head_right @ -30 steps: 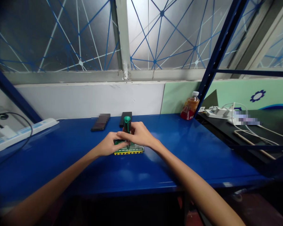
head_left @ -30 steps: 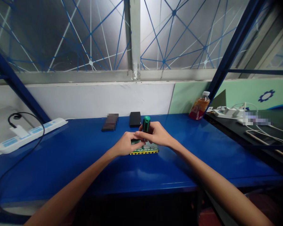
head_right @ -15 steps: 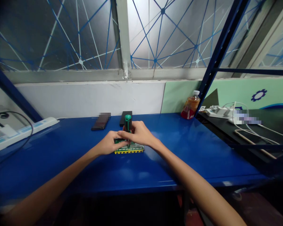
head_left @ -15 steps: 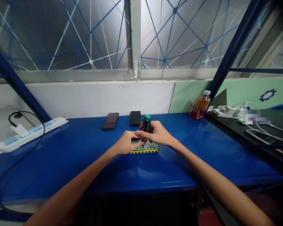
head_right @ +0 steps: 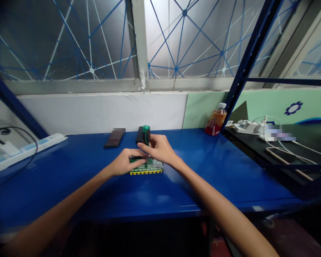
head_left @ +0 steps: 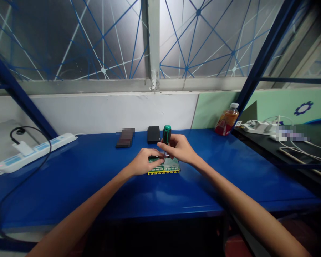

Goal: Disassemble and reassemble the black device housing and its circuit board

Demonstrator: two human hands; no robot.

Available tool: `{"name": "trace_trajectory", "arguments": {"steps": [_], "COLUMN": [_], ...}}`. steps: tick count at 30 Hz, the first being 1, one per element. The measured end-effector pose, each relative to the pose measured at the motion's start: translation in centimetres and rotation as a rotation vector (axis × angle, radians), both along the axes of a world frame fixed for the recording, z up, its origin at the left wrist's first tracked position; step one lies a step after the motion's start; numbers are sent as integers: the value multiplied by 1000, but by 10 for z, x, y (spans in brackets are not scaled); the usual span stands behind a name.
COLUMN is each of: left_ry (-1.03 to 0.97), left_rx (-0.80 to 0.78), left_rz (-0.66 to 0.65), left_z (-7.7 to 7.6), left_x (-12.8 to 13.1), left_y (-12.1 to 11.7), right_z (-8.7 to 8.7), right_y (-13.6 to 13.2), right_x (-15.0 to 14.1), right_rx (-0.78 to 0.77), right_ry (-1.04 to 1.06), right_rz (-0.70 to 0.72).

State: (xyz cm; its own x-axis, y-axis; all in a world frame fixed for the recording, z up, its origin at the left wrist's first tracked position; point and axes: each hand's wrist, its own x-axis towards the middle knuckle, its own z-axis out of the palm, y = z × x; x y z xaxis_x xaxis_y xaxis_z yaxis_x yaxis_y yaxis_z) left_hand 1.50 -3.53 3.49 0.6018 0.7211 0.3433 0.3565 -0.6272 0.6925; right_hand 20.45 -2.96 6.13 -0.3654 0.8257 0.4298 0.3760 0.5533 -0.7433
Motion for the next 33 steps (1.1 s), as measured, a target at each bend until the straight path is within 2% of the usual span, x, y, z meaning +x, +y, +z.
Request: {"name": "trace_trajectory", "arguments": {"steps": [4,12,16,22,29,33], "left_ry": [20,-51,-29,47,217,281], "left_rx": [29,225,272,242,133,108], "left_rz": [21,242,299,250,135,81], "left_z": [-4,-5,-9,-17,3,4], "left_x": [-2,-4,-6,-14,-26,-30], "left_y": [3,17,29,36,27,28], "right_z": [-1,-5,-5,-6,-5,-4], "right_y": [-1,3,5,6,6,2], "right_x": [1,-3,-1,-2,0,-2], "right_rx": [23,77,106,107,83,66], "right_ry": [79,334,369,317,249,152], "right_rz": [-62,-236,-265,-272,-239,-208]}}
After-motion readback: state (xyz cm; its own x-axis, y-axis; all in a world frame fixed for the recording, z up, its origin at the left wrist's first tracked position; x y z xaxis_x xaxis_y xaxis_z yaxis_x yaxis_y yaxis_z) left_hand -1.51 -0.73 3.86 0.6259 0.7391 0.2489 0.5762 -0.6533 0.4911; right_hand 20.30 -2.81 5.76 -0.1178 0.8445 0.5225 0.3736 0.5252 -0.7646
